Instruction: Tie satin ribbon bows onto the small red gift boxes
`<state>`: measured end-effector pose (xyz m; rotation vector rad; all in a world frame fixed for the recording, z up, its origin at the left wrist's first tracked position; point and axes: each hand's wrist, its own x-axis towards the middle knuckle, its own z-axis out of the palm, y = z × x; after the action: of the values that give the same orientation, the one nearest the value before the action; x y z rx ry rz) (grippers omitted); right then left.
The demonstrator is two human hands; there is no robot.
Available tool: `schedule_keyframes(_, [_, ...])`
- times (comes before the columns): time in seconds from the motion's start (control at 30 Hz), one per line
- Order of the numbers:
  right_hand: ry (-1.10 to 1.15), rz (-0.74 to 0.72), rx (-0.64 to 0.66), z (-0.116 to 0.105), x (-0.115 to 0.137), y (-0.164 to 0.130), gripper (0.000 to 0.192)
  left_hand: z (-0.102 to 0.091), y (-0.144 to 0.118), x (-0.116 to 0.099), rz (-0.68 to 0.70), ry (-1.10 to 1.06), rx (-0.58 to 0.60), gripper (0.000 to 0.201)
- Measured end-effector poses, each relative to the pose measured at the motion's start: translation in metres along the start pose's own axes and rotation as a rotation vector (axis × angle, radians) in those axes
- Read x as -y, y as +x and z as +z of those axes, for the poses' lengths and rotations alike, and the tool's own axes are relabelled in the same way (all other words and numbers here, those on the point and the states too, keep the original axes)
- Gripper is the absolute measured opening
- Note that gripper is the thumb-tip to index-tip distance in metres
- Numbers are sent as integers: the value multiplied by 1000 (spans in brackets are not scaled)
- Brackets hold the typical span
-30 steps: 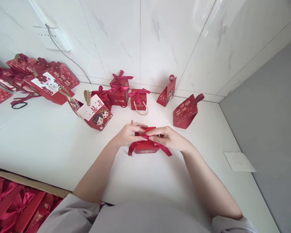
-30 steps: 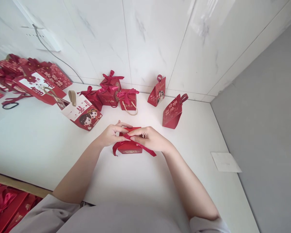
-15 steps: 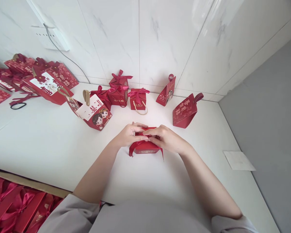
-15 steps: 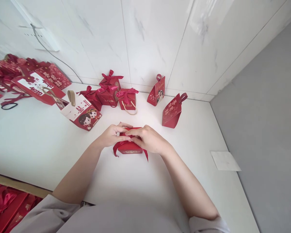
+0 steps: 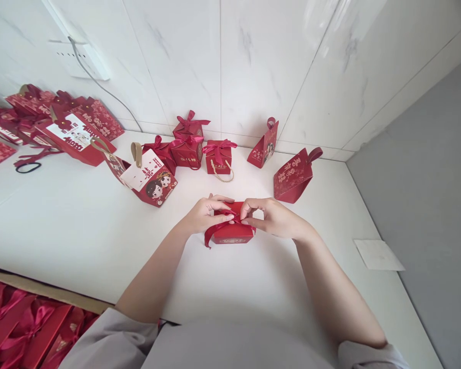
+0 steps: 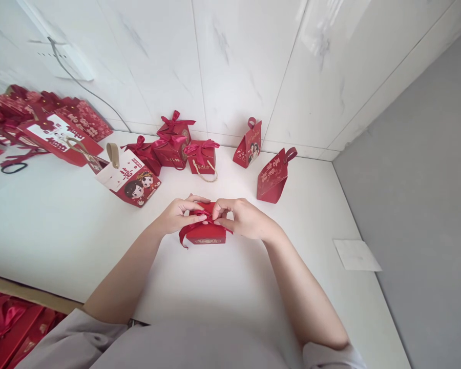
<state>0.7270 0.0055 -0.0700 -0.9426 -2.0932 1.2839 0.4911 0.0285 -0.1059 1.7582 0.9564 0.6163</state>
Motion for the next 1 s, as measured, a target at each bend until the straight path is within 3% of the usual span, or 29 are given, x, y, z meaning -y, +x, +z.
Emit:
schedule_keyframes(0.27, [111,73,-94,-11,4,-4,20,-1,0,-2,-22,-20,18,21])
schedule_keyframes(0.43, [513,-72,-165,-3,11,-3,24,0,0,-2,-49,-67,-5,22])
schedule_keyframes(0.57, [731,-204,-136,4,31,-11,23,0,0,-2,-16,-46,-12,21])
schedule_keyframes(0.83, [839,-335,0,6,57,-32,23,1,1,-5,-26,-67,-14,28])
schedule_keyframes(1.0, [880,-352,-52,6,55,-31,21,1,1,-4,-34,-86,-10,28])
